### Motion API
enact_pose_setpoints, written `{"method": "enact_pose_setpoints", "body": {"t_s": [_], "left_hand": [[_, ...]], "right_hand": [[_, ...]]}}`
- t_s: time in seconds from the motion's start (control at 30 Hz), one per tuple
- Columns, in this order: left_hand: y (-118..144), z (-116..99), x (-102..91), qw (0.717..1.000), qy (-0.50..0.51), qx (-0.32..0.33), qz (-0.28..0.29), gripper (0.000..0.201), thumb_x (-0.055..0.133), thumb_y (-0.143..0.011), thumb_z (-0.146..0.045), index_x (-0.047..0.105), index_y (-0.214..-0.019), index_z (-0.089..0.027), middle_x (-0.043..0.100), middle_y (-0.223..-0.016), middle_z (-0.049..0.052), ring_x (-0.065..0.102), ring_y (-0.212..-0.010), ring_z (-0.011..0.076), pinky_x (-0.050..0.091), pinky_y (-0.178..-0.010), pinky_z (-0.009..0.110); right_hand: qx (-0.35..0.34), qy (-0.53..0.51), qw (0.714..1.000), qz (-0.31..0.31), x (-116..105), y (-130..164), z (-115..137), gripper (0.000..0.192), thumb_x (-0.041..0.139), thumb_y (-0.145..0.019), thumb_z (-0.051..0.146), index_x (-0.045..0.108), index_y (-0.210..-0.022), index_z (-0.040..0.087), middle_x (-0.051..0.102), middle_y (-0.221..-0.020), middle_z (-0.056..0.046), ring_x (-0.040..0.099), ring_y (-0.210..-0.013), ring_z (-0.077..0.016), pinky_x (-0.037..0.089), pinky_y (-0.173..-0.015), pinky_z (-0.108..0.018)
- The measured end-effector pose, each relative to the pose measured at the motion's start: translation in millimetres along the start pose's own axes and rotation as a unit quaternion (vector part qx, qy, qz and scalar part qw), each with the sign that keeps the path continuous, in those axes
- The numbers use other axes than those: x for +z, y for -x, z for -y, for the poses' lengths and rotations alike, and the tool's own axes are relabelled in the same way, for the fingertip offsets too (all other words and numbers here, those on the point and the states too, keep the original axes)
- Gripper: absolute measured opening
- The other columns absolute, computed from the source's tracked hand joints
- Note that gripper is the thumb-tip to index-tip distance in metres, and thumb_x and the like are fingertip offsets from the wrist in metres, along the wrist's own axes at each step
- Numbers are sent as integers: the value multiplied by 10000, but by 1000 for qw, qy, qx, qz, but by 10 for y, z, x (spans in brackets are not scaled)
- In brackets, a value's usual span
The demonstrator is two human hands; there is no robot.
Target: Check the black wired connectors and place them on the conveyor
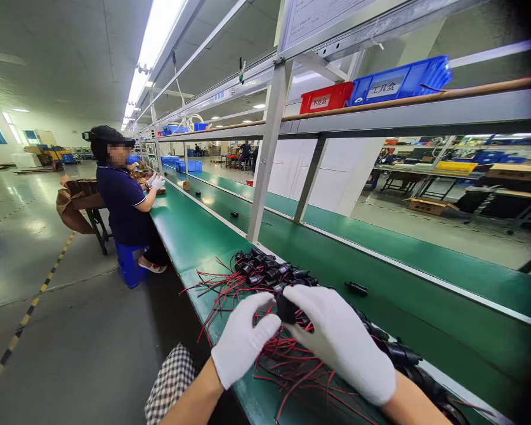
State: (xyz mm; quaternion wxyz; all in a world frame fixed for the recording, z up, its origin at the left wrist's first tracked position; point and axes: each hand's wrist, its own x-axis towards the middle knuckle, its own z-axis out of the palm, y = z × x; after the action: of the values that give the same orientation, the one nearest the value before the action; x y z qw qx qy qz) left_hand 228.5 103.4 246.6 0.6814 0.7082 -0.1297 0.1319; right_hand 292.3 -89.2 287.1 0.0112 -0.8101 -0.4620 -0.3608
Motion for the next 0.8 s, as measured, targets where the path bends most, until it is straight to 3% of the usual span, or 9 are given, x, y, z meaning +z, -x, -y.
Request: {"method": "enact_pose_setpoints", "body": {"t_s": [0.1, 0.17, 0.33, 0.43, 0.57, 0.7, 0.8], "left_hand": [[120, -43, 154, 988, 96, -12, 119, 500, 648, -844, -527, 627, -1187, -163, 664, -1178, 105, 581, -1101, 298, 451, -960, 390], [233, -77, 207, 985, 99, -10, 143, 504, 649, -836, -560, 652, -1135, -155, 673, -1099, 92, 585, -1038, 284, 448, -925, 373], [388, -99, 239, 965, 125, -20, 231, 682, 633, -767, -713, 665, -1183, -174, 663, -1131, 104, 576, -1096, 312, 426, -967, 382], [391, -41, 268, 950, 140, -44, 276, 735, 648, -696, -771, 697, -1104, -161, 678, -1035, 104, 605, -1002, 320, 451, -918, 406], [381, 27, 302, 941, 146, -56, 299, 766, 656, -655, -794, 717, -1085, -162, 690, -1004, 95, 603, -975, 320, 441, -938, 426], [409, 74, 345, 937, 136, -61, 315, 879, 621, -599, -868, 725, -1103, -155, 702, -1002, 102, 594, -1003, 342, 448, -939, 431], [472, 106, 447, 935, 194, -46, 294, 814, 624, -659, -826, 727, -1080, -136, 699, -1007, 113, 606, -997, 329, 452, -940, 421]], "right_hand": [[-34, -15, 993, -116, -132, 266, 263, 427, 529, -845, 101, 456, -1265, 118, 668, -1084, -169, 639, -969, -267, 571, -783, -415], [-13, -27, 988, -154, -192, 408, 366, 442, 561, -841, 135, 444, -1266, 102, 639, -1081, -199, 631, -975, -285, 589, -762, -430], [40, -105, 984, -141, -291, 659, 469, 518, 593, -816, 160, 377, -1286, 193, 564, -1126, -185, 603, -1022, -304, 593, -809, -477], [49, -188, 974, -116, -369, 694, 513, 587, 617, -782, 134, 352, -1297, 230, 542, -1166, -170, 576, -1092, -301, 581, -860, -456], [28, -258, 963, -72, -526, 629, 570, 586, 624, -762, 102, 368, -1257, 283, 611, -1015, -85, 619, -968, -245, 600, -795, -371], [-21, -223, 973, -63, -556, 681, 582, 639, 609, -740, 79, 332, -1287, 259, 639, -1056, -107, 624, -956, -258, 585, -821, -389], [-20, -206, 976, -63, -499, 744, 577, 628, 622, -692, 75, 370, -1240, 249, 628, -992, -83, 617, -892, -237, 576, -760, -357]]}}
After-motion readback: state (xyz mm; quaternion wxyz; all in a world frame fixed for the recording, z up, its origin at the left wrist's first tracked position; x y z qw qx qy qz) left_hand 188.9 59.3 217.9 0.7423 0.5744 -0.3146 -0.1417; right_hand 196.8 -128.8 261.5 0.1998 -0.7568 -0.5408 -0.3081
